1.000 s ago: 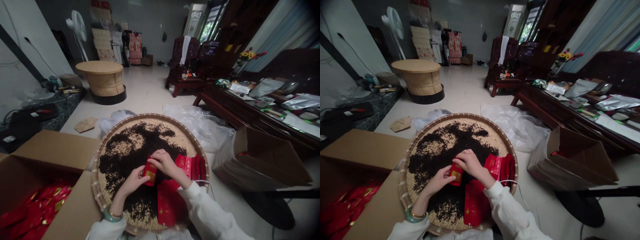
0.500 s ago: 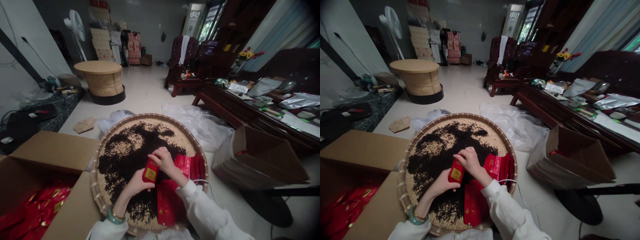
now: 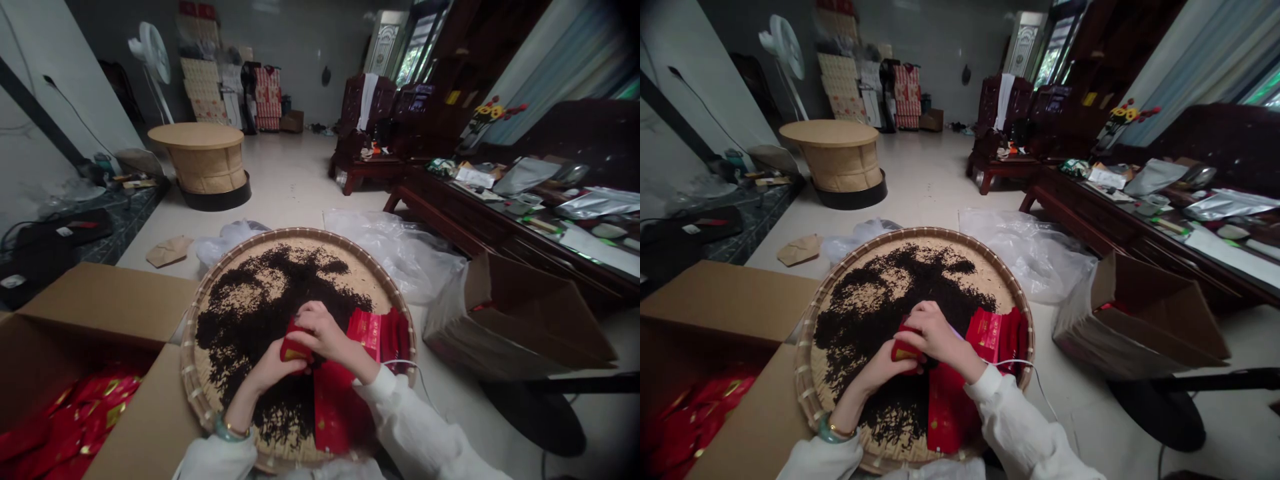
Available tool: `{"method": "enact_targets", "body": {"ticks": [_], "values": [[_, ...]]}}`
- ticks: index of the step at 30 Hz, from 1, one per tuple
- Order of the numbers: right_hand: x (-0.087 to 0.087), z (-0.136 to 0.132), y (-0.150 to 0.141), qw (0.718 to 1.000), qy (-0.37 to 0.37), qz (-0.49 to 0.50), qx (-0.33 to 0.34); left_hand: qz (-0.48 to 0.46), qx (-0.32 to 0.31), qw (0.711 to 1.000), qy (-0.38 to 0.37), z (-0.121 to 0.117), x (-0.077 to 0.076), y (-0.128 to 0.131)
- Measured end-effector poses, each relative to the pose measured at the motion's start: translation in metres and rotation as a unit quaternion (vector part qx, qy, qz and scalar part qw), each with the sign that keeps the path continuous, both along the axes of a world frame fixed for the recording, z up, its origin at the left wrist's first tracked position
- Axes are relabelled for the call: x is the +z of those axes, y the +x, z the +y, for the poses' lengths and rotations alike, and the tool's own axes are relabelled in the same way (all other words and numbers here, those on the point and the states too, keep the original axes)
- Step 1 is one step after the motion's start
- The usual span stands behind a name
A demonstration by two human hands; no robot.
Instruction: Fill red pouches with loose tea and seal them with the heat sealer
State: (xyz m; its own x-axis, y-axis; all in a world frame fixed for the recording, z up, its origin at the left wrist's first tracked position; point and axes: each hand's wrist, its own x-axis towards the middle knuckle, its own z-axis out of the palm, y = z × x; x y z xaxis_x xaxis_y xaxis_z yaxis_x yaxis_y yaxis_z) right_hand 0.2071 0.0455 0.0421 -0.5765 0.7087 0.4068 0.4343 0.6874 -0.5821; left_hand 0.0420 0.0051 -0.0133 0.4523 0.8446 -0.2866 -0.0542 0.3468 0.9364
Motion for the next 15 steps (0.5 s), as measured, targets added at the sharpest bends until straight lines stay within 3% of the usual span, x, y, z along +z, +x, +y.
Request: {"method": "enact_targets", "body": {"ticks": [3,6,9,15], "values": [[0.018,0.003,0.010,0.988,-0.095,-0.012,0.125,-0.053,-0.011,0.998,-0.021,-0.003,-0.002,-0.002],[0.029,0.008,0.020,0.946,-0.204,-0.006,0.253,-0.116,-0.076,0.989,-0.047,-0.006,-0.002,-0.007],[0.031,0.011,0.024,0.930,-0.245,-0.017,0.274,-0.150,-0.120,0.979,-0.070,-0.007,-0.004,-0.010],[0.032,0.006,0.017,0.930,-0.233,-0.024,0.284,-0.159,-0.139,0.974,-0.088,-0.006,-0.009,-0.014]]}}
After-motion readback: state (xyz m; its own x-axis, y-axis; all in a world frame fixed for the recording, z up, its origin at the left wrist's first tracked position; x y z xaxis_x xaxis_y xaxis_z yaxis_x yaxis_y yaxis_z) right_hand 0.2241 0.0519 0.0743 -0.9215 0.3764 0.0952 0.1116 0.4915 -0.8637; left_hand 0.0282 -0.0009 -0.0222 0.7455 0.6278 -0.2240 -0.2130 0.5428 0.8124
